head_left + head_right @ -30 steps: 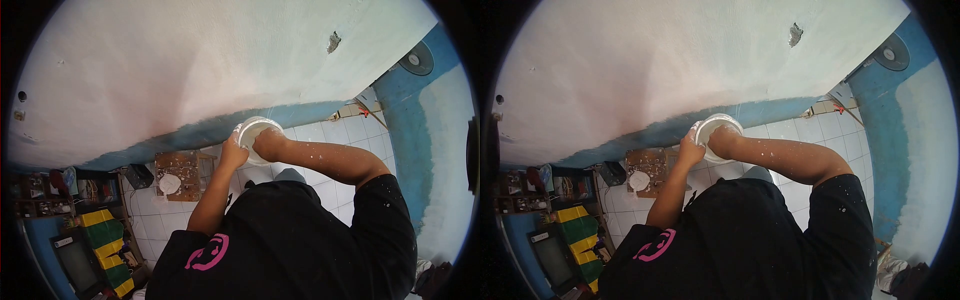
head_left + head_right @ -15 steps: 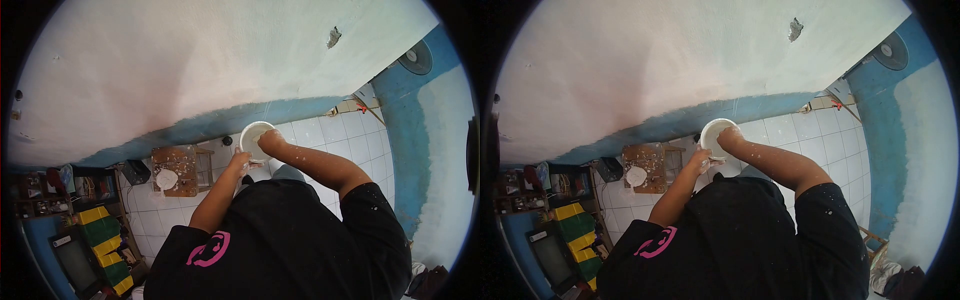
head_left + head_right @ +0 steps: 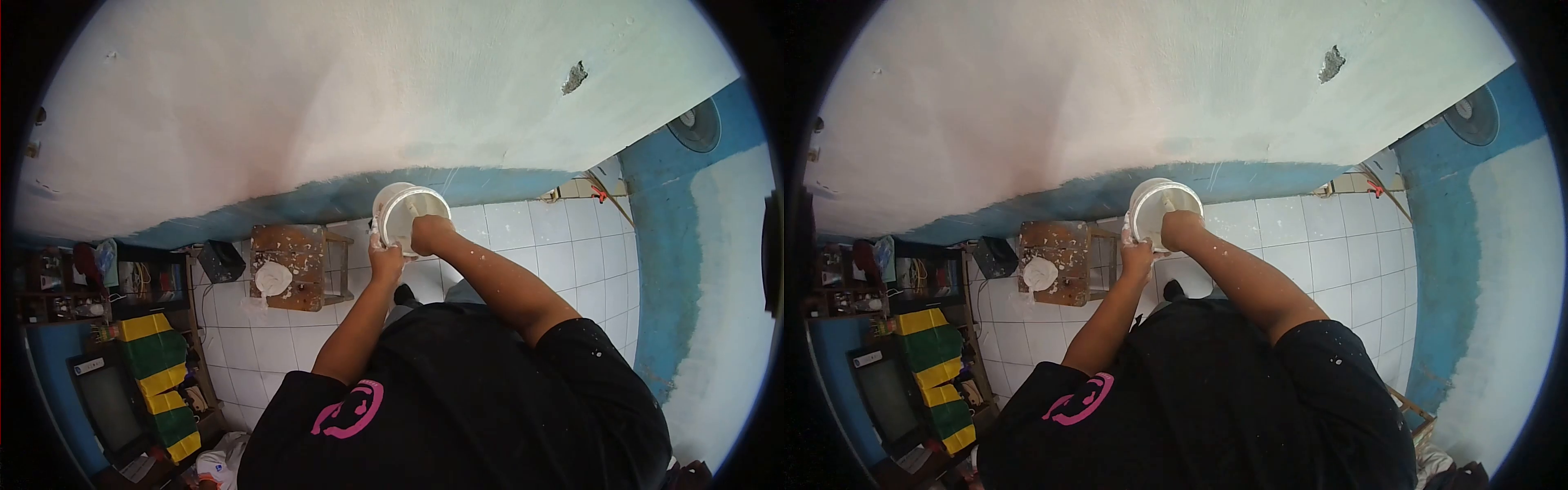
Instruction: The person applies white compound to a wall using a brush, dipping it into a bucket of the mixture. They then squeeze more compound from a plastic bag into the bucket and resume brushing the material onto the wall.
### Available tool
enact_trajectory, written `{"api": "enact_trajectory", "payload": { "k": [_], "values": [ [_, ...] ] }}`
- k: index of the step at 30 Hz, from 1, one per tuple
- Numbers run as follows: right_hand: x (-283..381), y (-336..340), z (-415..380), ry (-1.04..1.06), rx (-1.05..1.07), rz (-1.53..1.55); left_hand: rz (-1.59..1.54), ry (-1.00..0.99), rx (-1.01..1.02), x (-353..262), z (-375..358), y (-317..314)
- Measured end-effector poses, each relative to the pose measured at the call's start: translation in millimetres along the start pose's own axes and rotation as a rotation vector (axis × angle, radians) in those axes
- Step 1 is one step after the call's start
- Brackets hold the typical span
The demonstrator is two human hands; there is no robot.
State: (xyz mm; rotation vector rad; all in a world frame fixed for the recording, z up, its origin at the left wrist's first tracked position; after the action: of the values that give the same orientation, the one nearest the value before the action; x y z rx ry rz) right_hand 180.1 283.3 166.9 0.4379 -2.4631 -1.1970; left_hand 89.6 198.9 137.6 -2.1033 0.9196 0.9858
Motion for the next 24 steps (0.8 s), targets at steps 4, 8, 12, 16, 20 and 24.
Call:
{"api": "enact_trajectory", "payload": {
  "k": [4, 8, 12, 16, 20, 24],
  "values": [
    [-9.5, -39.3, 39.4, 0.186, -0.087, 0.05, -0.015, -0.099, -0.003, 12.7, 5.5, 4.2],
    [-3.0, -17.5, 33.5, 0.556, -0.211, -0.213, 0.001, -0.108, 0.023, 20.9, 7.7, -2.1],
    [-26.3, -33.4, 31.9, -0.046, 0.075, 1.164, 0.017, -0.08, -0.062, 28.0, 16.8, -4.3],
    [-57.2, -7.8, -26.4, 0.001, 0.222, 1.462, 0.043, -0.027, -0.05, 15.1, 20.9, -6.6],
    [-92.1, -18.5, -75.8, 0.003, 0.352, 1.836, 0.076, 0.084, -0.063, 19.5, 29.8, -0.7],
    [-135.2, -64.5, -89.0, -0.08, 0.459, 2.14, 0.119, 0.185, -0.037, 27.8, 33.9, -3.1]
  ]
}}
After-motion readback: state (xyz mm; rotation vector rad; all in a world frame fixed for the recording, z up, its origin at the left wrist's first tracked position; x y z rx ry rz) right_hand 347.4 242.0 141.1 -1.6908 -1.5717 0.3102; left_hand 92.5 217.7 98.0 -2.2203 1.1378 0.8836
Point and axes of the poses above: each hand's wrist, its own z-axis towards the middle knuckle, its own y-axis out of the back of the hand, x = y × z, the point moved 1 cm from there along z, towards the middle knuckle, and after that the axes turned 3 degrees about -x, right-handed, at the moved point
